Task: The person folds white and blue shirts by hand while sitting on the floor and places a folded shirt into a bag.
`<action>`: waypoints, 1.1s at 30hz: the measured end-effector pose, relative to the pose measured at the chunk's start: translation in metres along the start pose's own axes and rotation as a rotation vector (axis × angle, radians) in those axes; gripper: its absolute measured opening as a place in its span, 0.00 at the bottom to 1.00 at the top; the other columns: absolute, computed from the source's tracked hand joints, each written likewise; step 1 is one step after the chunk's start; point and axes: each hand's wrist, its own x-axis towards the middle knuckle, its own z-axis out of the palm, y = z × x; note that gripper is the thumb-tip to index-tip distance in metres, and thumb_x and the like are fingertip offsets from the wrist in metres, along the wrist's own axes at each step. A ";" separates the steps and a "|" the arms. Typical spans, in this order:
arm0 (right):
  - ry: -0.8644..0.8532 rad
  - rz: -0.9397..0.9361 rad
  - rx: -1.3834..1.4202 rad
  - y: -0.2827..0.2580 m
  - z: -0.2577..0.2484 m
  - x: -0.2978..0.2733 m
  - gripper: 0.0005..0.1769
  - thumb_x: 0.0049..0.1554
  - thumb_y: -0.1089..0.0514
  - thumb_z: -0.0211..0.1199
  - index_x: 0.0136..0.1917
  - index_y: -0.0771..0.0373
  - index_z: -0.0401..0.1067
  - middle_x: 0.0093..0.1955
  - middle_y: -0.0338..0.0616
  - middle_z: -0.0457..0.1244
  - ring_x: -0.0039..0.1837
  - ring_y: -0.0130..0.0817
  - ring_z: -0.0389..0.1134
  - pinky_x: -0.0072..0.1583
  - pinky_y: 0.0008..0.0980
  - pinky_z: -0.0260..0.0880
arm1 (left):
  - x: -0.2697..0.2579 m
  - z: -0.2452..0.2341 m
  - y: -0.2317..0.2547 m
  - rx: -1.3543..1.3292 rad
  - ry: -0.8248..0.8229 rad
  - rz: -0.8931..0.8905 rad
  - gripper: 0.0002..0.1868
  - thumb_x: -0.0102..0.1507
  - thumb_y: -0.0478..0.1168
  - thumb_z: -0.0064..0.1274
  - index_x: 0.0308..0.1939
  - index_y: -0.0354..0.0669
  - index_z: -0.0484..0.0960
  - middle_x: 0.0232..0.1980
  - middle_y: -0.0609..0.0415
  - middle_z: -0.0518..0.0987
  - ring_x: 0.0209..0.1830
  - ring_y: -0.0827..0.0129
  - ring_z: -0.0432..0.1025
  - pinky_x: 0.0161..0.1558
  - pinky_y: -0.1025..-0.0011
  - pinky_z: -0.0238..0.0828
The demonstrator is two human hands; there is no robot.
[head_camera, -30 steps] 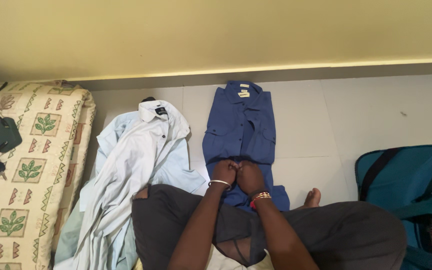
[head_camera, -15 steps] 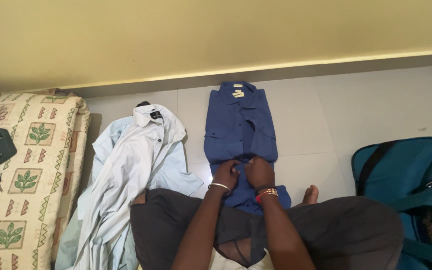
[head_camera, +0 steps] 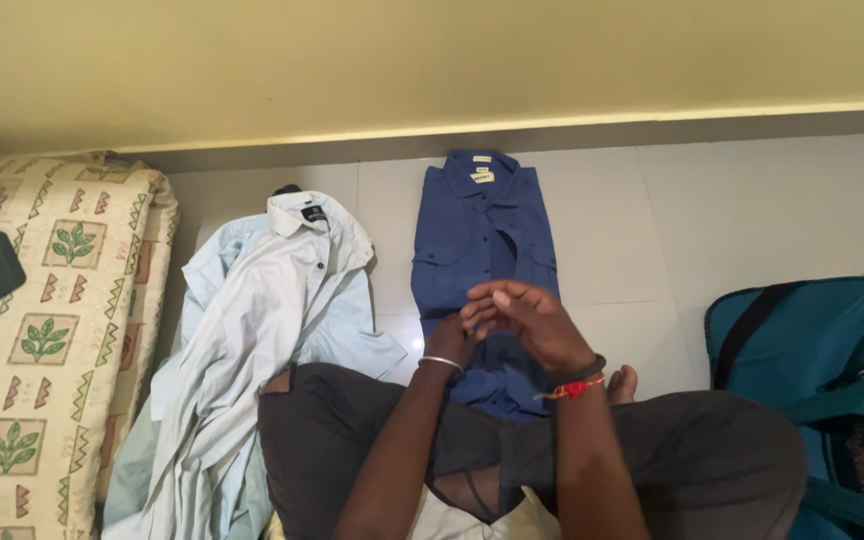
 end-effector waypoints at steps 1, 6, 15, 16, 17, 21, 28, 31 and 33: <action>0.095 0.027 -0.092 0.008 -0.009 0.003 0.20 0.66 0.51 0.54 0.58 0.70 0.75 0.51 0.51 0.72 0.53 0.37 0.75 0.55 0.35 0.75 | -0.002 -0.002 0.004 -0.003 0.002 -0.029 0.18 0.65 0.50 0.59 0.53 0.45 0.81 0.48 0.44 0.83 0.50 0.50 0.78 0.51 0.58 0.74; 0.443 0.428 -1.373 0.080 -0.065 0.008 0.26 0.54 0.38 0.69 0.49 0.64 0.79 0.48 0.60 0.70 0.53 0.56 0.72 0.54 0.48 0.70 | -0.010 -0.003 0.021 0.086 0.101 0.233 0.22 0.60 0.51 0.61 0.55 0.51 0.81 0.52 0.45 0.82 0.51 0.46 0.76 0.49 0.53 0.73; 0.444 0.381 -1.074 0.135 -0.066 0.022 0.18 0.48 0.45 0.73 0.41 0.62 0.81 0.46 0.56 0.72 0.53 0.53 0.74 0.57 0.44 0.72 | -0.006 0.004 0.016 0.162 0.041 0.258 0.12 0.67 0.48 0.50 0.51 0.50 0.78 0.45 0.42 0.83 0.45 0.42 0.78 0.44 0.48 0.73; 0.410 0.350 -1.103 0.137 -0.068 0.023 0.18 0.50 0.45 0.72 0.42 0.63 0.81 0.46 0.57 0.72 0.52 0.54 0.74 0.56 0.45 0.72 | -0.006 0.004 0.016 0.150 0.050 0.273 0.11 0.66 0.47 0.50 0.49 0.49 0.78 0.43 0.42 0.83 0.44 0.42 0.78 0.43 0.47 0.73; 0.373 0.322 -1.130 0.138 -0.068 0.023 0.18 0.51 0.46 0.72 0.42 0.64 0.81 0.46 0.58 0.71 0.52 0.55 0.73 0.55 0.45 0.72 | -0.008 0.004 0.016 0.155 0.035 0.245 0.12 0.66 0.48 0.51 0.49 0.48 0.78 0.43 0.41 0.83 0.44 0.41 0.78 0.43 0.47 0.73; 0.317 0.386 -1.109 0.133 -0.069 0.026 0.17 0.51 0.48 0.72 0.45 0.63 0.80 0.45 0.57 0.71 0.51 0.54 0.74 0.54 0.46 0.72 | -0.006 -0.002 0.018 0.174 -0.025 0.166 0.16 0.65 0.50 0.55 0.50 0.45 0.77 0.40 0.37 0.82 0.43 0.38 0.76 0.42 0.45 0.72; 0.279 0.204 -1.073 0.146 -0.093 0.020 0.10 0.52 0.57 0.66 0.47 0.62 0.80 0.45 0.56 0.71 0.50 0.54 0.74 0.54 0.44 0.73 | 0.000 0.007 0.011 -0.022 -0.034 0.168 0.21 0.60 0.43 0.59 0.55 0.40 0.77 0.37 0.39 0.83 0.40 0.42 0.78 0.41 0.51 0.74; 0.401 0.195 -1.081 0.146 -0.091 0.019 0.09 0.52 0.57 0.64 0.45 0.61 0.80 0.46 0.54 0.72 0.51 0.53 0.74 0.55 0.43 0.73 | -0.001 0.007 0.014 -0.067 -0.037 0.131 0.18 0.60 0.44 0.61 0.50 0.39 0.79 0.35 0.41 0.83 0.38 0.46 0.79 0.40 0.54 0.73; 0.487 0.248 -1.100 0.143 -0.083 0.018 0.08 0.53 0.57 0.63 0.45 0.59 0.80 0.46 0.54 0.71 0.52 0.54 0.73 0.55 0.45 0.71 | 0.000 0.006 0.017 -0.085 -0.042 0.111 0.17 0.61 0.45 0.61 0.48 0.39 0.80 0.33 0.41 0.83 0.37 0.46 0.79 0.39 0.55 0.73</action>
